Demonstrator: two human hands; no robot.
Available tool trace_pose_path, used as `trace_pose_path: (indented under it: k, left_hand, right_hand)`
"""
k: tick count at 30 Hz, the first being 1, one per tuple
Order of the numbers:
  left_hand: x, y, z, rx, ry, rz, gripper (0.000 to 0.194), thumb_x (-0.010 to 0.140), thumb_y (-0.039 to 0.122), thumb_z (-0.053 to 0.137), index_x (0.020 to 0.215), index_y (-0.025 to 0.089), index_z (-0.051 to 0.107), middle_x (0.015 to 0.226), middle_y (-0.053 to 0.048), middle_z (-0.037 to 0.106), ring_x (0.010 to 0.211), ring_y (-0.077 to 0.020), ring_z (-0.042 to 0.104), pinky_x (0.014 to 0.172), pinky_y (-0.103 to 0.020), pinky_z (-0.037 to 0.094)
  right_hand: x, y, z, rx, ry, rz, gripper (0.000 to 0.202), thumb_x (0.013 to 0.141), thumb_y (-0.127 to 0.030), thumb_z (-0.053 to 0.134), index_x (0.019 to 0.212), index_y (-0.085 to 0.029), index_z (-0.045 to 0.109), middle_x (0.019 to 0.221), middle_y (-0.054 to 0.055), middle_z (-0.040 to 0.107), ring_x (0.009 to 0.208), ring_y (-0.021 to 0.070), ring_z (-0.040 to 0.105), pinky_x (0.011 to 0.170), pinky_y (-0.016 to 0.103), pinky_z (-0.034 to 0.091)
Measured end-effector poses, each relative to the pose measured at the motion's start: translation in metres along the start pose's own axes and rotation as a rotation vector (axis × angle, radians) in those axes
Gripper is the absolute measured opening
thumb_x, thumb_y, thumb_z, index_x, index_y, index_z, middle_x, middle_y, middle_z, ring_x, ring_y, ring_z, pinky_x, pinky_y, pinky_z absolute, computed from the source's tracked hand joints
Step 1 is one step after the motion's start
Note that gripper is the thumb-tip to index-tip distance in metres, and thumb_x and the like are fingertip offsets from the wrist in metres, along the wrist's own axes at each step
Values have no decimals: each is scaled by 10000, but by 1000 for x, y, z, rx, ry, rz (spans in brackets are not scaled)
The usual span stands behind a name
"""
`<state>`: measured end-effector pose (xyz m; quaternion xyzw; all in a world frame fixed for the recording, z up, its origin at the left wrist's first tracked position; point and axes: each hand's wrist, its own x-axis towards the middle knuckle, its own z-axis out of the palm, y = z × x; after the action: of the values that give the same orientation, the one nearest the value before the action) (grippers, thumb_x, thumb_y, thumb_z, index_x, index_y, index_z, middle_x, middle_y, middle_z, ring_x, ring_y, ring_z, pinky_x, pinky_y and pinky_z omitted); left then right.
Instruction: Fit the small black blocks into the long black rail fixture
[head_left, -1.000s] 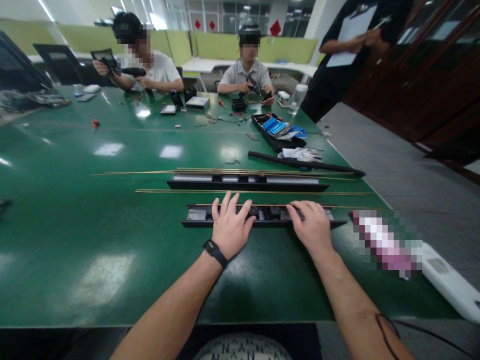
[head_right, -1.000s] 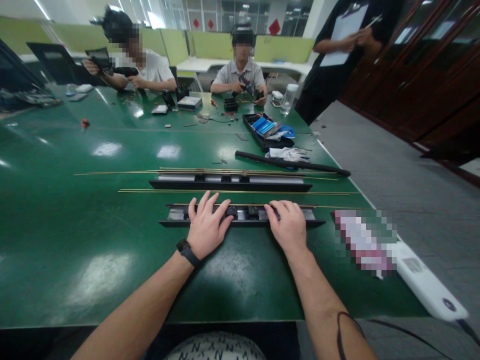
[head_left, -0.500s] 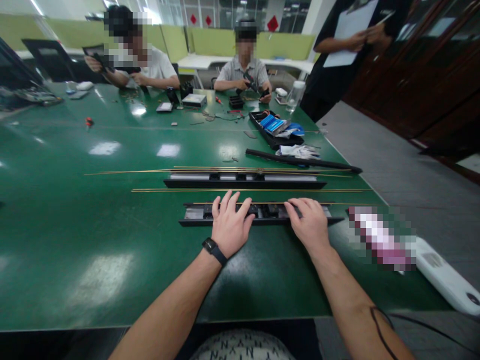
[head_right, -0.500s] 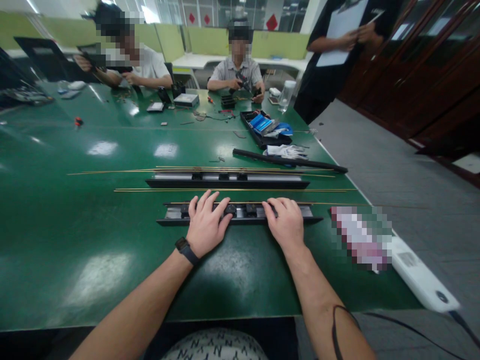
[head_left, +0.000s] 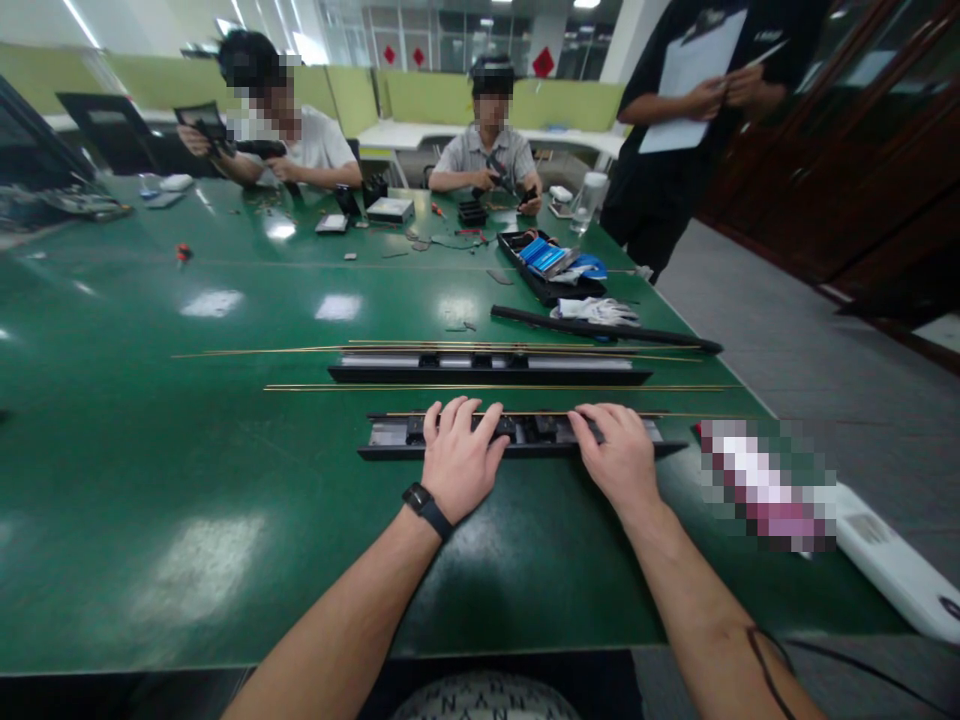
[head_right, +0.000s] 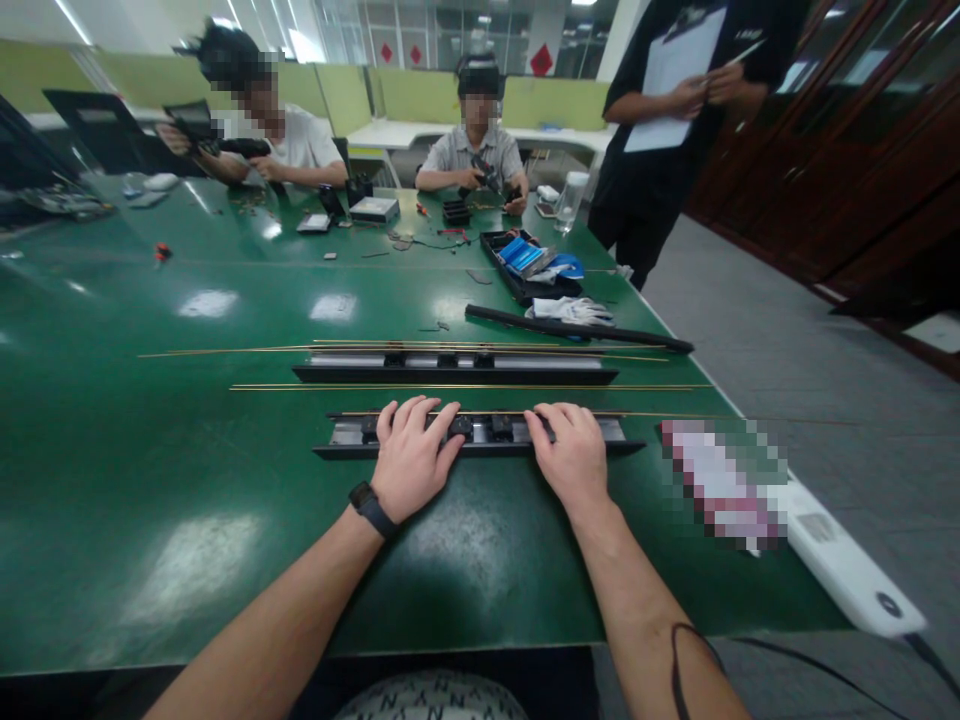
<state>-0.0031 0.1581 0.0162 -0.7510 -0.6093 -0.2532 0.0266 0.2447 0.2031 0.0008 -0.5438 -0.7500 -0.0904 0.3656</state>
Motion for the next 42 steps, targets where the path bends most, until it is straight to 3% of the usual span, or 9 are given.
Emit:
trace_pose_path:
  k: [15,28,42]
  left_hand:
    - [-1,-1,3,-4,32,16,400,1031,411,560,1410,299,625,1382,-105,656,1356,-307,532,1222,-579,269]
    - [-2,-3,4,15,38,28,421,1030,415,555,1427,290,621,1415,-117,647,1401,-319,512,1231,-563,260]
    - [-1,-1,4,18,24,25,444,1037,419,531,1450,273,604,1474,-122,619,1461,-342,463,1240,-578,250]
  right_hand:
    - [-2,4,3,-7,30,-21,241,1021,-397,596,1027,-216,756,1012,76,752,944,234,656,897,394,514]
    - [-3,4,1,-8,78,96,295,999,-454,623,1036,-194,757,1038,96,740,985,239,677,928,383,533]
    - [-2,1,3,-6,80,53,260,1004,-410,623,1019,-193,765,978,85,737,944,229,670,904,378,538]
